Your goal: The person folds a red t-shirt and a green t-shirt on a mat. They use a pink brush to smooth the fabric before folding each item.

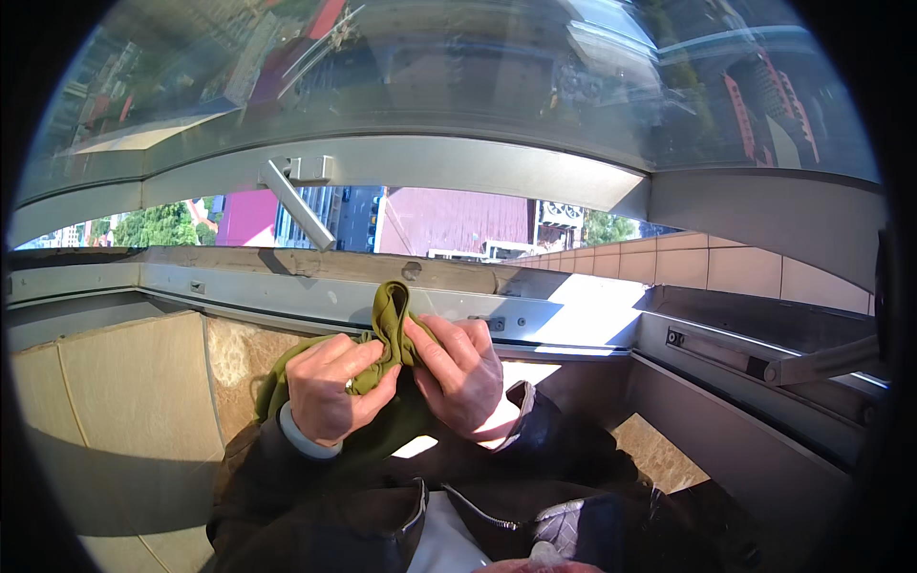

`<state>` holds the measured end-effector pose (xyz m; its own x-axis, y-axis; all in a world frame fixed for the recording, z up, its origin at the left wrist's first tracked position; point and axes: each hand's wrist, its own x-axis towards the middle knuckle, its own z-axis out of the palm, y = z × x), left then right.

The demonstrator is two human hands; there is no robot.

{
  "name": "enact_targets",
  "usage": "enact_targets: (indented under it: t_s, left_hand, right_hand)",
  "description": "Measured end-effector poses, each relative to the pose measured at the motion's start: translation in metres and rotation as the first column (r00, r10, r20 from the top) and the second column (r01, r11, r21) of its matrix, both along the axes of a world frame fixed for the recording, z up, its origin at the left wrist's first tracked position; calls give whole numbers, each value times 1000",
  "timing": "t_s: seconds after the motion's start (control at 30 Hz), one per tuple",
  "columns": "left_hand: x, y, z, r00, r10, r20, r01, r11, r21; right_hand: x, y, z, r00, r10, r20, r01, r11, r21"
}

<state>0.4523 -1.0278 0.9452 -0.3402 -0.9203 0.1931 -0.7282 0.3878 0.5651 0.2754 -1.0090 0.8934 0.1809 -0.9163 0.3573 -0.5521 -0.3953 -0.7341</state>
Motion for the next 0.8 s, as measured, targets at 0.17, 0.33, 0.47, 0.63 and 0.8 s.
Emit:
enact_targets:
  t_s: [0.17,0.33,0.47,0.63,0.8]
  left_hand:
    - [-1,-2,0,999,-26,-43,27,999,24]
    - [9,3,-7,1000,-14,-19,15,996,89]
    - [5,-7,-14,992,-62,-111,69,995,66]
    - [2,-2,-6,999,-28,-43,32,995,99]
    - [-5,3,-1,987,-58,-150,65,997,41]
  right_hand:
    - [0,4,-4,998,-58,-16,57,998,-40]
    - [5,4,-14,999,-28,30,30,998,-59]
    - [-2,-1,-9,999,-50,-6,50,996,-71]
    - [1,3,-12,998,-66,-25,62,990,-126]
    - [-13,-6,3,941,35,337,-47,998,30]
